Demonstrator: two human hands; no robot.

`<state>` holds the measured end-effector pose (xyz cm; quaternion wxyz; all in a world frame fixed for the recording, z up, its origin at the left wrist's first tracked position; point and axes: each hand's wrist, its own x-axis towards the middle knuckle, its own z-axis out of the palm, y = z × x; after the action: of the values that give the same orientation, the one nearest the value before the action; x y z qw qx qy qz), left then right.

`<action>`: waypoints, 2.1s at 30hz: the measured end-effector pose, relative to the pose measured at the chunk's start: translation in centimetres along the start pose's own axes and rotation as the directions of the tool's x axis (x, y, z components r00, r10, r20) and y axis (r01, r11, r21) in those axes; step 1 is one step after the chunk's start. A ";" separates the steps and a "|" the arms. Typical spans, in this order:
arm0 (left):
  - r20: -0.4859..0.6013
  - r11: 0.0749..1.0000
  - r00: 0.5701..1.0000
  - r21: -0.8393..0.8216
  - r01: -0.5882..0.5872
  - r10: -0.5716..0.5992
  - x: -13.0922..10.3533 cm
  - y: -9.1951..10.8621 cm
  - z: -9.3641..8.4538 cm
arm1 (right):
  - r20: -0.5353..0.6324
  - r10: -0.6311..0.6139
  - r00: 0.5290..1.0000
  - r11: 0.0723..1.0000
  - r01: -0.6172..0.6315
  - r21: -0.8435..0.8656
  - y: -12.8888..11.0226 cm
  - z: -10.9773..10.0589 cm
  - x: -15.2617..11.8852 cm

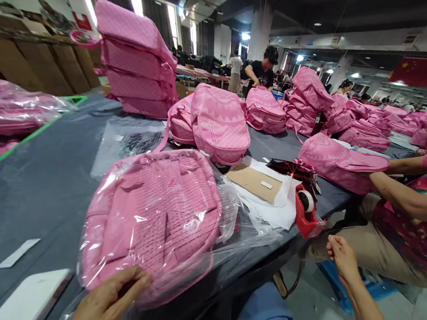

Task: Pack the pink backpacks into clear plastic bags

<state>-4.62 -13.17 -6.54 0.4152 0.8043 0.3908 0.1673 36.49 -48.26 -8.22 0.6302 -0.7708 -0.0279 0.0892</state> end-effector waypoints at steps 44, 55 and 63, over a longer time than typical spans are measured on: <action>0.065 0.994 0.992 0.026 -0.109 0.107 -0.1 1.3 0.2 | 0.964 -0.258 -0.067 -0.007 0.998 0.068 -12.5 27.7 -8.2; 0.044 0.995 0.996 0.053 -0.081 0.078 0.0 1.8 -0.1 | 0.931 -0.360 -0.052 0.096 0.991 0.092 -10.1 26.2 -11.0; -0.098 0.580 0.749 0.701 -0.415 0.655 -5.0 2.7 -0.5 | 0.998 0.057 0.018 0.243 0.970 -0.031 -13.6 28.7 -9.1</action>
<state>-6.81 -17.68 -3.79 -0.0322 0.9325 0.2234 0.2821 23.53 -19.19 0.54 0.0175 -0.6483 -0.7316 0.2104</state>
